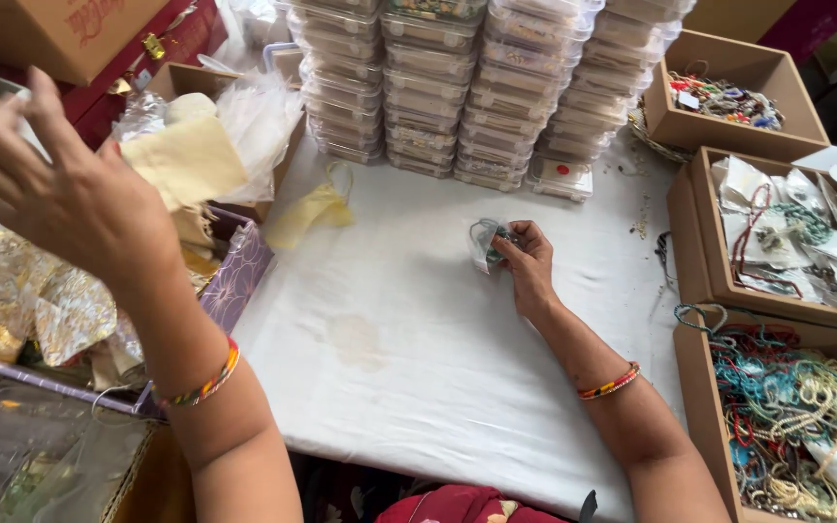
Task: The person places a small folded cloth into a clear plastic container and stacks it. They then pick up a green beaded necklace, coil it, and place it into a small plastic bag. Next, they place the bagged necklace into a decorative gold-patterned pouch, tie it closed, and place it into another clear plastic container. Finally, they pick up a long blue beaded necklace and lay it out on the table.
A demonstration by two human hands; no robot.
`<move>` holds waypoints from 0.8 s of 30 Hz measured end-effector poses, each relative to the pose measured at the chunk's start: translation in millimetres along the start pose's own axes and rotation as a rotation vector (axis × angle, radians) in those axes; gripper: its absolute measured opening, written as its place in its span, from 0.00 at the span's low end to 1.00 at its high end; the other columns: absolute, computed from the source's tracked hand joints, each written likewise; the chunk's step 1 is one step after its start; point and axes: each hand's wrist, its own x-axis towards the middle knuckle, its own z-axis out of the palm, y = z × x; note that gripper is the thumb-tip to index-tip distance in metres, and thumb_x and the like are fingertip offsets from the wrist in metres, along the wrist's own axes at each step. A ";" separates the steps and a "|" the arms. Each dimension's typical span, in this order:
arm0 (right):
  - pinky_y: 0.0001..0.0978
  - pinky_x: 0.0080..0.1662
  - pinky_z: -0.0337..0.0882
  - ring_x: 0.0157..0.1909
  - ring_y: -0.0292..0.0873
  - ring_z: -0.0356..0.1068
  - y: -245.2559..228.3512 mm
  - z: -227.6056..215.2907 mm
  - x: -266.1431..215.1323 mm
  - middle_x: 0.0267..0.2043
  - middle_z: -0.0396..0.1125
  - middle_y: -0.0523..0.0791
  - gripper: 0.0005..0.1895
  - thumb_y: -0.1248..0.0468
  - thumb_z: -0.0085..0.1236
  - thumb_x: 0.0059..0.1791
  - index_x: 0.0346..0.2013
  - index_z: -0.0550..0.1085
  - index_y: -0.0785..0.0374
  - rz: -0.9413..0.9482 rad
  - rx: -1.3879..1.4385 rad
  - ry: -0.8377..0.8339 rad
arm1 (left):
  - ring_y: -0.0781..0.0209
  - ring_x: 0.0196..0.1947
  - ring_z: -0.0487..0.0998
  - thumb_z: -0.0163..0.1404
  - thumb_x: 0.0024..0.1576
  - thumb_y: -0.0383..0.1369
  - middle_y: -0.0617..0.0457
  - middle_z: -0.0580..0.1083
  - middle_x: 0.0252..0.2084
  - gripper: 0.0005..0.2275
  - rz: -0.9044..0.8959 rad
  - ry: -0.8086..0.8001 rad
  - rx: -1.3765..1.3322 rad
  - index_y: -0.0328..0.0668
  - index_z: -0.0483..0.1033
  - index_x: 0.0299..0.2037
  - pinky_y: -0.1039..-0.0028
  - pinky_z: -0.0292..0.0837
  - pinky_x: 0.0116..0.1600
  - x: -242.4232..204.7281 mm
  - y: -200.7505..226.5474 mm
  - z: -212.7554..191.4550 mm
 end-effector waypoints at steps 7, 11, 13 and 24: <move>0.26 0.38 0.70 0.37 0.32 0.70 -0.8 0.9 -0.1 0.38 0.71 0.40 0.09 0.69 0.61 0.51 0.42 0.70 0.60 0.022 0.036 0.005 | 0.46 0.51 0.81 0.65 0.57 0.44 0.47 0.79 0.53 0.25 0.167 -0.613 -0.007 0.49 0.75 0.63 0.55 0.76 0.52 -3.8 -43.4 -56.8; 0.26 0.38 0.70 0.37 0.32 0.70 -2.3 1.7 0.1 0.38 0.71 0.40 0.09 0.69 0.61 0.51 0.42 0.70 0.60 0.017 0.015 -0.001 | 0.46 0.49 0.81 0.60 0.54 0.51 0.46 0.79 0.51 0.29 0.222 -0.848 0.230 0.54 0.72 0.65 0.55 0.77 0.48 9.4 -44.3 -43.4; 0.26 0.38 0.70 0.37 0.31 0.69 0.9 0.4 0.5 0.37 0.71 0.40 0.09 0.69 0.62 0.51 0.42 0.70 0.61 -0.009 0.027 -0.031 | 0.42 0.49 0.80 0.60 0.54 0.52 0.41 0.77 0.50 0.31 0.267 -0.997 0.212 0.58 0.69 0.67 0.55 0.76 0.49 -0.2 -71.2 -0.9; 0.26 0.37 0.70 0.36 0.32 0.70 -0.7 0.7 0.2 0.37 0.71 0.41 0.09 0.67 0.63 0.50 0.41 0.71 0.61 -0.009 -0.003 -0.035 | 0.44 0.43 0.82 0.63 0.57 0.37 0.45 0.81 0.45 0.17 0.265 -0.902 0.174 0.63 0.81 0.57 0.56 0.78 0.49 18.2 -122.2 32.4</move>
